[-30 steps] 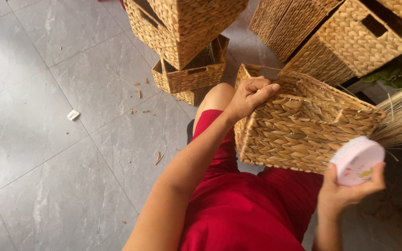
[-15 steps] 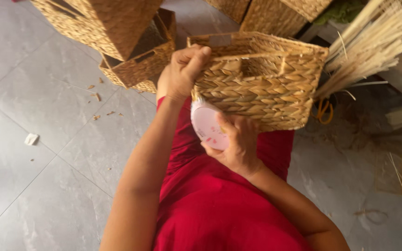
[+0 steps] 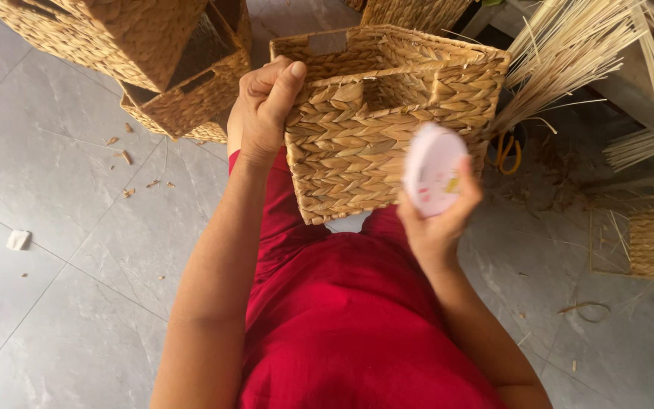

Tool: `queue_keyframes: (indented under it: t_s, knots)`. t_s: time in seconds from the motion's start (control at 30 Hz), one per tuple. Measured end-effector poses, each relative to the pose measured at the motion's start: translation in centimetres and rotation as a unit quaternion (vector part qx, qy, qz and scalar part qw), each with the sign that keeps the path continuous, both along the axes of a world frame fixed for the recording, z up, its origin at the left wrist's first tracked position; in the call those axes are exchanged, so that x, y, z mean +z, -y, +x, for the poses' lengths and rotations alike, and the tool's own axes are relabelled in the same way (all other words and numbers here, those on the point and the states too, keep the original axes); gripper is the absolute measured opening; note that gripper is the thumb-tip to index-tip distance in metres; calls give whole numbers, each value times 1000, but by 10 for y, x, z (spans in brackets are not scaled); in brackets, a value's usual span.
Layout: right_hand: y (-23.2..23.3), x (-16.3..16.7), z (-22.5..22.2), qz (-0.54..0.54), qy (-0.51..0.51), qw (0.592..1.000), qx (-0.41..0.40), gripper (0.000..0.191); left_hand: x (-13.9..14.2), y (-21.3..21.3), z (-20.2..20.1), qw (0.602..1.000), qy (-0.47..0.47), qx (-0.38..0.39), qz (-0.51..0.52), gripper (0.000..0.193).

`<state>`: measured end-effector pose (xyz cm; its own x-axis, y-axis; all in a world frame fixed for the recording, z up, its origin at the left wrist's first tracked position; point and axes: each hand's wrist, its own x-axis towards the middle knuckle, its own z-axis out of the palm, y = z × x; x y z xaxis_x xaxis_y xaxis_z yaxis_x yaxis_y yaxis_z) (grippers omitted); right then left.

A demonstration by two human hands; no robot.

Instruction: The person sits on the floor and brushes woven water-hyacinth storage baskets with a pink bristle brush, rotating each basket to brush its sides and edges, then sets it aside and picks up the next basket.

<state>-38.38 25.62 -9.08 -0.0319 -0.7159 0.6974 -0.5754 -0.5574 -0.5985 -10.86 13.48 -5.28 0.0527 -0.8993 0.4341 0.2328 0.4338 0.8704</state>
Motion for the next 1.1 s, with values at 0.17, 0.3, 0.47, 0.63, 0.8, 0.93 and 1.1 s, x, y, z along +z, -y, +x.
queue_keyframes:
  t_s: [0.17,0.3,0.47,0.63,0.8,0.93,1.1]
  knots:
    - [-1,38,67,-79,-159,977,117,87,9,-8,2,998,5,0,63,43]
    - [10,49,77,-86,-219,965,116,94,9,-4,5,998,54,17,14,44]
    - [37,38,7,-89,-166,982,-27,90,0,1,5,999,40,8,-14,46]
    - [51,38,-46,-14,-67,993,-94,85,-5,4,4,998,44,0,-41,46]
    - [50,33,-10,-34,-7,999,1,82,0,1,1,1000,15,5,-17,44]
    - [47,35,10,-30,-154,988,-9,92,4,-4,2,999,-25,-13,34,45]
    - [77,44,-25,-92,-132,986,-45,83,3,1,3,999,41,5,-14,45]
